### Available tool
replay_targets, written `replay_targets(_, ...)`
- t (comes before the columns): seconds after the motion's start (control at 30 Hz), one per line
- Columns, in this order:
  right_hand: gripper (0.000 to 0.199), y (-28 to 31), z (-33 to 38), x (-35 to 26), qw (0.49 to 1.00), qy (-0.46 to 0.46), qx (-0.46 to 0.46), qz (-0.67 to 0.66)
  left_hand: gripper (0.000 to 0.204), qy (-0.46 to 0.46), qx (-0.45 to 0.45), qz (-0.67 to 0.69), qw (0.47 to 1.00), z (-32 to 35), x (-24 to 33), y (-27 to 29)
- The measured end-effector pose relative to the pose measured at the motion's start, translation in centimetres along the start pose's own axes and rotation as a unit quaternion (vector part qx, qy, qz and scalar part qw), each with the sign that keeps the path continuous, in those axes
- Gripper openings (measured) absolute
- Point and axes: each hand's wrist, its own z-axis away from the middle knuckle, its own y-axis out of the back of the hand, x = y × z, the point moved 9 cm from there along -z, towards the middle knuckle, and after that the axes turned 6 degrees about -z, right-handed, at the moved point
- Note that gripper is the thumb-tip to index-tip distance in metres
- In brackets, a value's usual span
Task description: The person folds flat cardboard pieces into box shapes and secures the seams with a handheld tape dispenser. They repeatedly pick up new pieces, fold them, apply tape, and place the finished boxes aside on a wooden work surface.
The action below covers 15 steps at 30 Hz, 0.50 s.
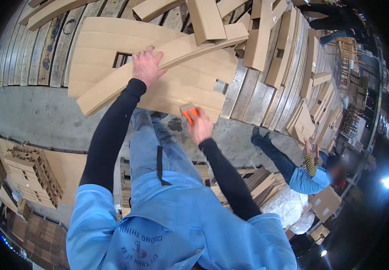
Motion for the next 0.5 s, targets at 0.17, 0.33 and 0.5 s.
replay_targets(0.17,0.038,7.8,1.1,-3.1,0.973,0.012,0.156,-0.171,0.048,-0.048,0.025,-0.001,0.999,1.8,1.5,-0.9)
replay_targets(0.33,0.034,16.7,-6.9,-10.3,0.944,0.118,0.257,-0.170,0.042,-0.099,0.020,-0.025,0.995,5.2,4.1,-1.8)
replay_targets(0.5,0.040,8.2,-12.4,-8.6,0.995,0.048,0.088,0.029,0.044,-0.057,0.020,-0.005,0.998,4.3,3.5,-1.5)
